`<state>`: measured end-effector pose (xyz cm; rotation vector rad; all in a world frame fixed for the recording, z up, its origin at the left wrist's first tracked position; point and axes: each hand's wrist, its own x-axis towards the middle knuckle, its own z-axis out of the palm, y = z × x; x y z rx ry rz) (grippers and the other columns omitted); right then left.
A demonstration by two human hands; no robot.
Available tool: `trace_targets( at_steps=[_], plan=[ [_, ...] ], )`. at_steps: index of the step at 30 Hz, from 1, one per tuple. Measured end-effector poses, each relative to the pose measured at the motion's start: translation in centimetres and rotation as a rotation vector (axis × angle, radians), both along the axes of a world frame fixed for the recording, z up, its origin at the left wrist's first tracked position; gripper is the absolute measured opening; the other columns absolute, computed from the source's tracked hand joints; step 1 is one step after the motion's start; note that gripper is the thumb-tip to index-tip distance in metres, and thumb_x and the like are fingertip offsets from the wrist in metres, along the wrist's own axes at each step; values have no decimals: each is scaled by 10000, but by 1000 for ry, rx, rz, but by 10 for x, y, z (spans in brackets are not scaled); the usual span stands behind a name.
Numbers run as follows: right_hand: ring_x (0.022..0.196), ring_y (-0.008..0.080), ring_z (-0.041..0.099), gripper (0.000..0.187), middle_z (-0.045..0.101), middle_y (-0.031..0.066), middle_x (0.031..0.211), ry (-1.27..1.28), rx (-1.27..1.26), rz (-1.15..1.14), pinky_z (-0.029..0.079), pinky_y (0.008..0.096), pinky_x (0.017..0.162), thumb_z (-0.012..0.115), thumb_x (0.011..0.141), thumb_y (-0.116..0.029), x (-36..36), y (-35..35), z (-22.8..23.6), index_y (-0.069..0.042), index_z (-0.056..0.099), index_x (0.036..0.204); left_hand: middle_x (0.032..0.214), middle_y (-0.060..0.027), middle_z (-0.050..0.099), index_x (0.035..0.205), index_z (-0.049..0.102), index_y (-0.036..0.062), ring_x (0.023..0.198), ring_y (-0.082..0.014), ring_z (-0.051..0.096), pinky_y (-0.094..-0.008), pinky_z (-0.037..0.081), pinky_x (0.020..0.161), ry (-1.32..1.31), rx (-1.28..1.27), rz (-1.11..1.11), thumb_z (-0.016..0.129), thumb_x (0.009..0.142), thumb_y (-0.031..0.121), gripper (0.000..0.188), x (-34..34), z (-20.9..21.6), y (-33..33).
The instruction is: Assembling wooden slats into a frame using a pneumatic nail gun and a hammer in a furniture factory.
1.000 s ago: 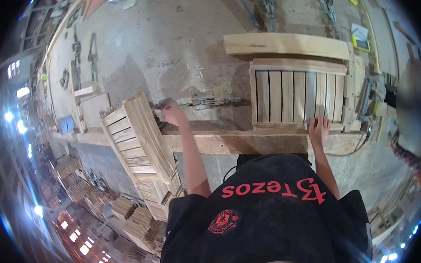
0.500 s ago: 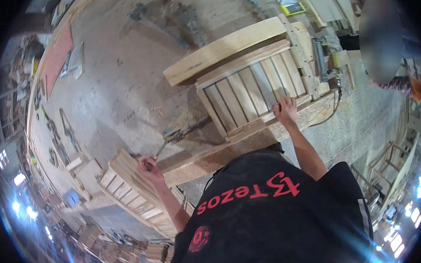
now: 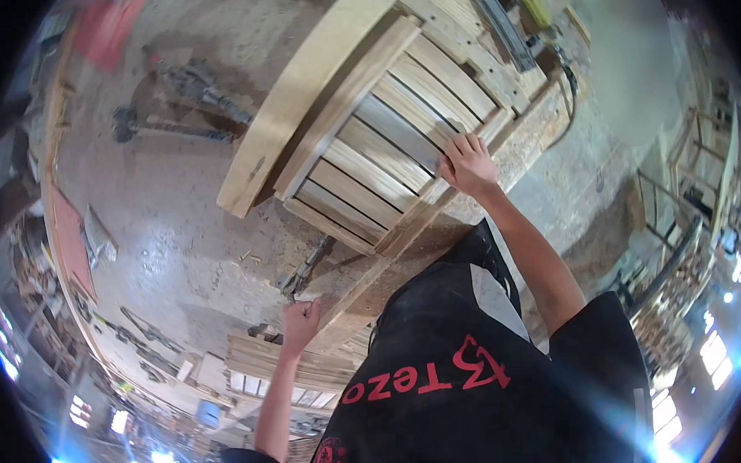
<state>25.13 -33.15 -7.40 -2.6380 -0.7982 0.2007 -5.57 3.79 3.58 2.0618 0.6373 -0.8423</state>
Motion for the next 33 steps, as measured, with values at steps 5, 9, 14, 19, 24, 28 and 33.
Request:
trace_targets(
  at_steps=[5,9,14,19,24,28,33],
  plan=[
    [971,321,535,160,548,118,940,38,-27,-32,455,448,864,617,797,-206,-3,-6,-7,-74,573,877,489,-134,313,575,440,-45,465,-139,294,-371,274,458,-80,230,254,592,902,174,421,7,-5,-24],
    [1011,327,530,183,552,125,999,7,-60,23,446,452,892,608,806,-226,-2,1,-9,-81,580,914,499,-75,268,594,422,-52,488,-116,275,-385,225,463,-191,495,475,546,866,117,343,7,-22,-28],
    [1002,342,519,203,545,130,1000,-33,-65,40,431,476,887,604,809,-236,5,-2,2,-72,573,924,499,-194,369,582,467,-41,428,-210,345,-411,293,465,-438,706,396,558,851,129,331,41,-44,-45],
    [1016,365,496,224,538,152,998,47,-129,55,404,497,894,587,825,-257,-4,3,-6,-67,567,940,525,-211,421,594,457,-31,426,-285,379,-429,313,476,-362,728,626,590,826,159,328,34,-67,-45],
    [970,347,540,185,578,157,974,3,-18,128,437,457,861,580,863,-237,25,0,-7,-53,600,866,522,-197,400,623,435,-38,455,-298,373,-433,320,505,-372,750,805,594,839,167,338,53,-66,-44],
    [670,291,586,152,598,130,742,267,399,-63,481,368,642,640,844,-154,111,59,21,-14,607,795,533,-176,381,665,424,-47,484,-257,355,-419,314,523,-371,758,898,592,879,177,352,42,-74,-40],
    [726,207,600,241,646,110,782,25,528,162,471,366,691,562,948,-251,313,230,47,-35,669,932,566,-107,306,686,402,-34,538,-147,309,-375,278,501,-197,720,1019,589,921,220,394,34,-47,-55]
  ],
)
